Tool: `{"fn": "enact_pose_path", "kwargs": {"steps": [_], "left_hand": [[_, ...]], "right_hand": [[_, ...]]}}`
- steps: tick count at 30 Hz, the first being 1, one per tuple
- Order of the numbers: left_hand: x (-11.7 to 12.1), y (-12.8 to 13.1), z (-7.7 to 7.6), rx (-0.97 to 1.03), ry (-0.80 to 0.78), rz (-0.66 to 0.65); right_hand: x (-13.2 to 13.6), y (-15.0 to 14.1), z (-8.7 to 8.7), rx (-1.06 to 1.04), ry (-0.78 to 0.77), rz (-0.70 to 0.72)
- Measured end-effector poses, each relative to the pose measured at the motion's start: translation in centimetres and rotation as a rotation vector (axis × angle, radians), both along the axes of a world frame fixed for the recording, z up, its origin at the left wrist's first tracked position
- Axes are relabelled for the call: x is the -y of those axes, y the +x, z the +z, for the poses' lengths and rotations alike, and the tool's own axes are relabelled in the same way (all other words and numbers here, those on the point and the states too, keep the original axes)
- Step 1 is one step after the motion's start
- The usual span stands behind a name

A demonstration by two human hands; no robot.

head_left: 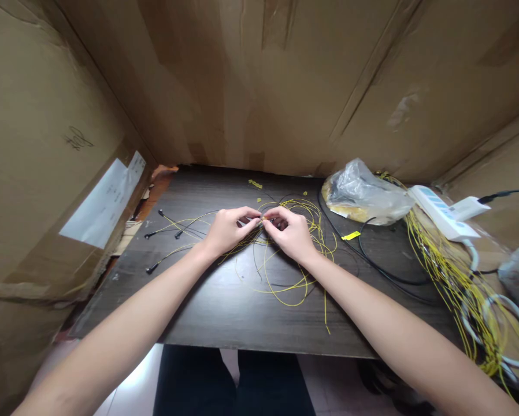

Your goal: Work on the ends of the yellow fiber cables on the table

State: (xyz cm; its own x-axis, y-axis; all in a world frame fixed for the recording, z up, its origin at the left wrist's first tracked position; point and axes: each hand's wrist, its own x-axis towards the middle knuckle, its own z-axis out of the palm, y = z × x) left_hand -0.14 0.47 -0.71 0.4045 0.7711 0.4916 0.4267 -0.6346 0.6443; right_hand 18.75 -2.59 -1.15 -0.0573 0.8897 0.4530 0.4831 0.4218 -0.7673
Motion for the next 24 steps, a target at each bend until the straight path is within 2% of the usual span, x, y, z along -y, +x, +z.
{"fn": "enact_pose_path", "kwargs": {"steps": [24], "left_hand": [[0.09, 0.02, 0.01, 0.007, 0.005, -0.016]], "right_hand": [[0.0, 0.02, -0.04, -0.017, -0.002, 0.017]]}}
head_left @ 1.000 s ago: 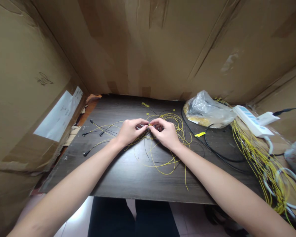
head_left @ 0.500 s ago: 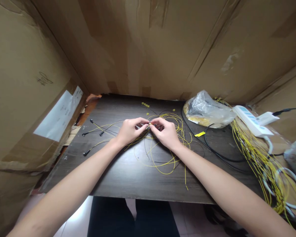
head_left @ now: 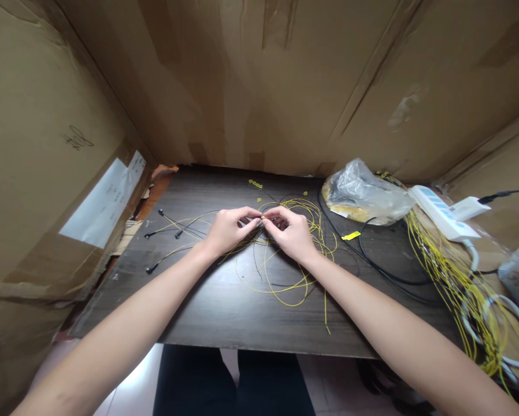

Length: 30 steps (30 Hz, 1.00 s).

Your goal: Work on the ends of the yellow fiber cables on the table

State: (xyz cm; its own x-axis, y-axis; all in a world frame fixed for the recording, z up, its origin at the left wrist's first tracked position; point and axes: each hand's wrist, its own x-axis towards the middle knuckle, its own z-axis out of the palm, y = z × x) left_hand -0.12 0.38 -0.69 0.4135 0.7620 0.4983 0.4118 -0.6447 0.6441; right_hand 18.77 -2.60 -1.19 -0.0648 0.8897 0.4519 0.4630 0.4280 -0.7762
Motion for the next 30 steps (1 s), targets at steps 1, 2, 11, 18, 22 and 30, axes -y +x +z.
{"fn": "enact_pose_path", "kwargs": {"steps": [1, 2, 11, 18, 22, 30], "left_hand": [[0.01, -0.01, -0.01, 0.0, -0.007, 0.0], [0.01, -0.02, -0.01, -0.002, -0.014, 0.001], [0.0, 0.13, 0.13, -0.011, -0.03, 0.001], [0.02, 0.14, 0.05, -0.021, -0.06, 0.009], [0.0, 0.1, -0.02, -0.045, -0.039, 0.012], [-0.11, 0.06, -0.07, -0.058, -0.022, 0.016]], "right_hand": [[0.0, 0.0, -0.01, -0.002, -0.001, 0.002], [0.0, 0.0, -0.02, -0.003, -0.002, 0.003], [0.02, -0.06, 0.05, 0.002, -0.002, 0.0], [0.03, -0.05, 0.13, -0.008, -0.013, 0.014], [0.07, -0.03, 0.12, -0.008, -0.021, 0.023], [-0.03, -0.04, -0.08, -0.01, -0.048, 0.033]]}}
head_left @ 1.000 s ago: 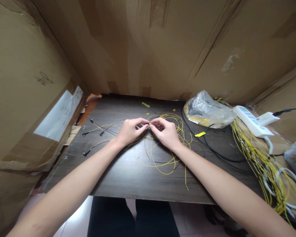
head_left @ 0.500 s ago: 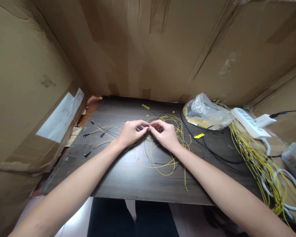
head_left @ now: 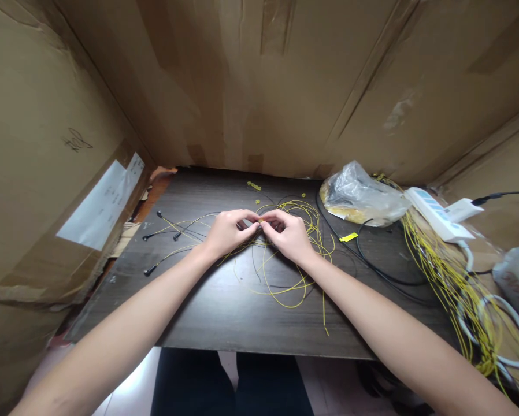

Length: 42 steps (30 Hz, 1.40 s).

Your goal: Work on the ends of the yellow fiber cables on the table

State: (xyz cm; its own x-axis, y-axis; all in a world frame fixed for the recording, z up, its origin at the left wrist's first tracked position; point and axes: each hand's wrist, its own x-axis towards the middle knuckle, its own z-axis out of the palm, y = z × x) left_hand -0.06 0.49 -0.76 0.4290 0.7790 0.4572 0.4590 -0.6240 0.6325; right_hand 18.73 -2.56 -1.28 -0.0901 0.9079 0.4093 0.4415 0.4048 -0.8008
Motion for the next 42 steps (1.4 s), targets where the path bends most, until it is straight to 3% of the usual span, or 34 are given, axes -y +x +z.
{"fn": "enact_pose_path", "kwargs": {"steps": [15, 42], "left_hand": [[0.14, 0.11, -0.03, 0.021, 0.024, -0.038], [0.35, 0.16, 0.38, 0.086, -0.084, -0.071]], "right_hand": [[-0.13, 0.03, 0.2, 0.097, 0.029, -0.007], [-0.37, 0.3, 0.11, 0.159, 0.025, 0.039]]}}
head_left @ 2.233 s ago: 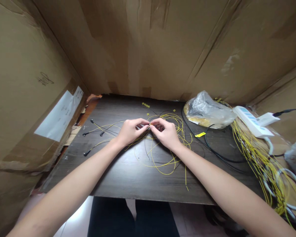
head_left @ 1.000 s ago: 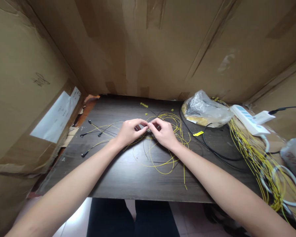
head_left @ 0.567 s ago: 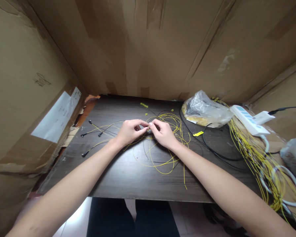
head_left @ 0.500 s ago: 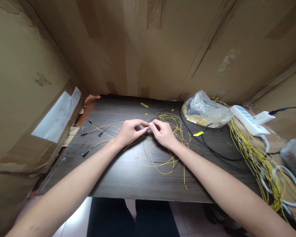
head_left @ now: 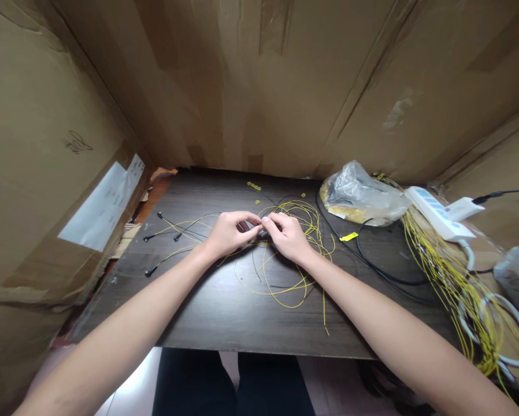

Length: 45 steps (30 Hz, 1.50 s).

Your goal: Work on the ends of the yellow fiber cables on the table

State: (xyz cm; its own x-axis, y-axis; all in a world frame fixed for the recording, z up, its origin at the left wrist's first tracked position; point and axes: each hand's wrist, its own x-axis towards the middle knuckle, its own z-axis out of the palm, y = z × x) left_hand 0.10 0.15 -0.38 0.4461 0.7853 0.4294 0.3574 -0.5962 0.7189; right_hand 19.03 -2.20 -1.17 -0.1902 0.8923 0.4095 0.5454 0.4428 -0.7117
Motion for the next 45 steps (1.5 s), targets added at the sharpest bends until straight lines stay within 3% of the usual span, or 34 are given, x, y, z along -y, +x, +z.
{"fn": "enact_pose_path", "kwargs": {"steps": [5, 12, 18, 45], "left_hand": [[-0.06, -0.13, 0.01, -0.009, -0.02, 0.014], [0.08, 0.0, 0.04, 0.02, -0.003, -0.007], [0.03, -0.02, 0.05, 0.001, -0.011, 0.023], [-0.21, -0.14, -0.25, 0.002, 0.014, -0.007]], "right_hand": [[0.04, -0.05, 0.09, -0.066, -0.013, 0.02], [-0.07, -0.04, -0.06, 0.049, 0.018, 0.014], [0.05, -0.12, 0.04, -0.051, 0.011, 0.042], [0.02, 0.02, 0.03, -0.011, -0.027, 0.018]]}}
